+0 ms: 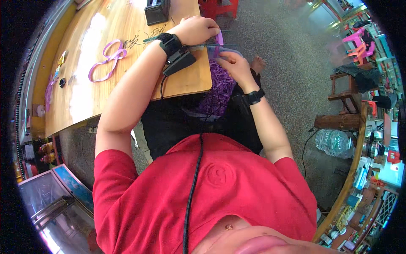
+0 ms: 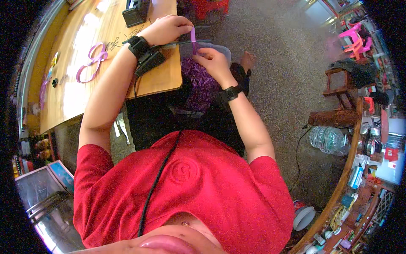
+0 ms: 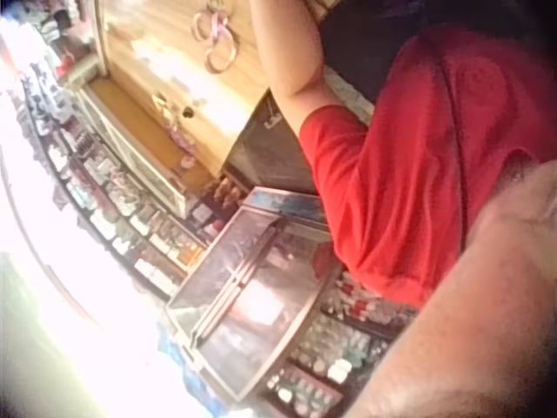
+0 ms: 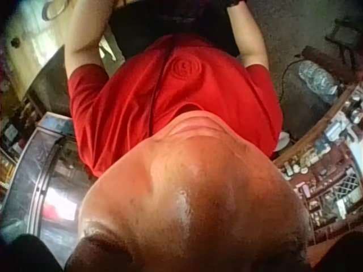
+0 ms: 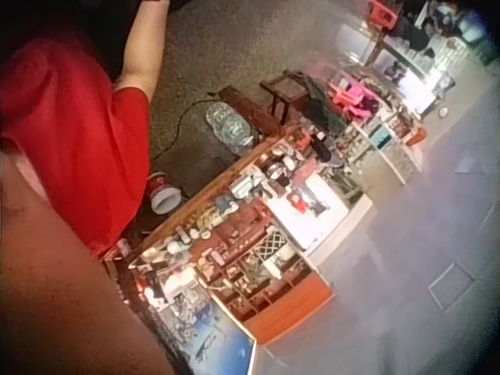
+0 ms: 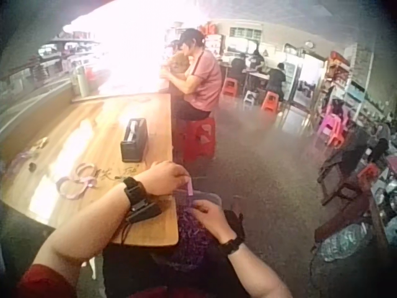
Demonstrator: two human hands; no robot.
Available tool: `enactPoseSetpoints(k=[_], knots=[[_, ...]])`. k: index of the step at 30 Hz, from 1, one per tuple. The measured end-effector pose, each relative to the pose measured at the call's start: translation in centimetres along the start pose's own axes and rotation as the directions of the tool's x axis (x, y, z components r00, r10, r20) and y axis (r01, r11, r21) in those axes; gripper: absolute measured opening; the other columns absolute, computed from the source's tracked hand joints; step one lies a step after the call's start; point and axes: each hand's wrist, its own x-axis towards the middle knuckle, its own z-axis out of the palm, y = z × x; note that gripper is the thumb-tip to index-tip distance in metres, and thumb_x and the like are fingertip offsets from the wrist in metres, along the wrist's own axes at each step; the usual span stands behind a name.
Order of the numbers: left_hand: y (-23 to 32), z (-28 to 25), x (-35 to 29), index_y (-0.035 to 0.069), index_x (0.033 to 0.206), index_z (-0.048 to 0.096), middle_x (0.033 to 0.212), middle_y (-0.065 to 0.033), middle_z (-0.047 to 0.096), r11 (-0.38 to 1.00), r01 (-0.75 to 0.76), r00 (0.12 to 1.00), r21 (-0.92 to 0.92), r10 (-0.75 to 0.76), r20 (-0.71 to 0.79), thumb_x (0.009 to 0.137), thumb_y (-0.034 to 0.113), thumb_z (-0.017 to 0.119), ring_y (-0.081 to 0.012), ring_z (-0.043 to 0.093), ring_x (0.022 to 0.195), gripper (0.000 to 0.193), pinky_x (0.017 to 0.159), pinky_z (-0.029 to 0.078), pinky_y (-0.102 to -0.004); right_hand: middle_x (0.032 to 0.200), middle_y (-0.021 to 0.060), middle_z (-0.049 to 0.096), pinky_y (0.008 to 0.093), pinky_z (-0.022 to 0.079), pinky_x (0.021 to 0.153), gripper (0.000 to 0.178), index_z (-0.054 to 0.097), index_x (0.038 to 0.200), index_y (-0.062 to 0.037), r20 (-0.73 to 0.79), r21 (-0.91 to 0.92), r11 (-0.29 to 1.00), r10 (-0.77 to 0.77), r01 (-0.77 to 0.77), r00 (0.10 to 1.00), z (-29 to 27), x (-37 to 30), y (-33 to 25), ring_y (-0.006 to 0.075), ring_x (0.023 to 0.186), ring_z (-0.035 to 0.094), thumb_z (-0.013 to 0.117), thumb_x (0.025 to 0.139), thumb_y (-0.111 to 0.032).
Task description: Manually attaching plastic connectors to purple straps at a workbench.
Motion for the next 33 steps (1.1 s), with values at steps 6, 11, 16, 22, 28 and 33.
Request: enactPoseSetpoints(k=[6, 11, 16, 22, 28, 33], knots=[[0.1, 0.3, 0.3, 0.011, 0.106, 0.071, 0.098, -0.0144, 0.071, 0.999, -0.04, 0.999, 0.017, 0.041, -0.025, 0.096, 0.033, 0.055, -0.0359, 0.065, 0.097, 0.029, 0.089, 0.05, -0.0431, 0.085, 0.0098, 0.072, 0.0294, 0.051, 0.07, 0.026, 0.07, 0.106, -0.0009, -0.081, -0.014, 0.991, -0.134, 0.134, 0.988, 2.7, 2.9, 4.6, 0.0149, 0.075, 0.066, 0.071, 0.087, -0.019], [0.0, 0.2, -0.3, 0.011, 0.106, 0.071, 0.096, -0.0145, 0.071, 1.0, 0.013, 0.999, 0.015, -0.013, -0.038, 0.096, 0.034, 0.055, -0.0355, 0.065, 0.095, 0.03, 0.09, 0.05, -0.0439, 0.077, 0.0016, 0.065, 0.0208, 0.041, 0.059, 0.02, 0.071, 0.105, 0.0014, 0.021, 0.074, 0.997, -0.017, 0.015, 1.0, 3.2, -0.4, 2.9, 0.0074, 0.069, 0.056, 0.067, 0.091, -0.011], [0.5, -0.3, -0.3, 0.011, 0.107, 0.071, 0.096, -0.0149, 0.071, 0.996, 0.085, 0.996, -0.005, -0.085, 0.021, 0.096, 0.035, 0.054, -0.0341, 0.066, 0.094, 0.031, 0.089, 0.05, -0.0433, 0.068, -0.0031, 0.058, 0.0216, 0.035, 0.054, 0.018, 0.071, 0.094, 0.0009, 0.225, 0.128, 0.98, 0.123, -0.154, 0.967, -0.5, -7.0, -1.0, 0.0057, 0.059, 0.049, 0.069, 0.089, -0.016], [0.3, -0.1, 0.1, 0.011, 0.109, 0.07, 0.096, -0.0142, 0.071, 0.999, 0.039, 0.999, 0.003, -0.039, -0.002, 0.096, 0.035, 0.054, -0.0332, 0.067, 0.093, 0.032, 0.087, 0.051, -0.0419, 0.069, -0.004, 0.058, 0.0199, 0.035, 0.053, 0.018, 0.072, 0.103, 0.0009, 0.186, 0.245, 0.961, 0.082, -0.127, 0.979, -1.5, -12.0, -2.8, 0.0038, 0.058, 0.047, 0.068, 0.091, -0.013], [0.0, 0.2, 0.2, 0.02, 0.114, 0.07, 0.11, -0.0093, 0.071, 0.993, 0.109, 0.991, -0.041, -0.106, 0.077, 0.094, 0.043, 0.051, -0.0319, 0.064, 0.107, 0.036, 0.095, 0.048, -0.0452, 0.074, -0.0019, 0.065, 0.0192, 0.042, 0.054, 0.02, 0.073, 0.107, -0.001, 0.186, 0.251, 0.967, -0.009, -0.038, 0.983, -1.6, -12.7, -5.4, 0.0033, 0.061, 0.053, 0.069, 0.091, -0.013], [0.2, -0.4, 0.2, 0.019, 0.113, 0.07, 0.108, -0.0093, 0.071, 0.992, 0.124, 0.988, -0.039, -0.12, 0.097, 0.094, 0.043, 0.051, -0.0316, 0.065, 0.106, 0.036, 0.095, 0.049, -0.0449, 0.079, -0.0022, 0.066, 0.0188, 0.042, 0.058, 0.019, 0.073, 0.108, -0.0031, 0.142, 0.168, 0.969, -0.205, 0.18, 0.968, -3.3, -11.9, -10.3, 0.0035, 0.065, 0.053, 0.068, 0.091, -0.01]])
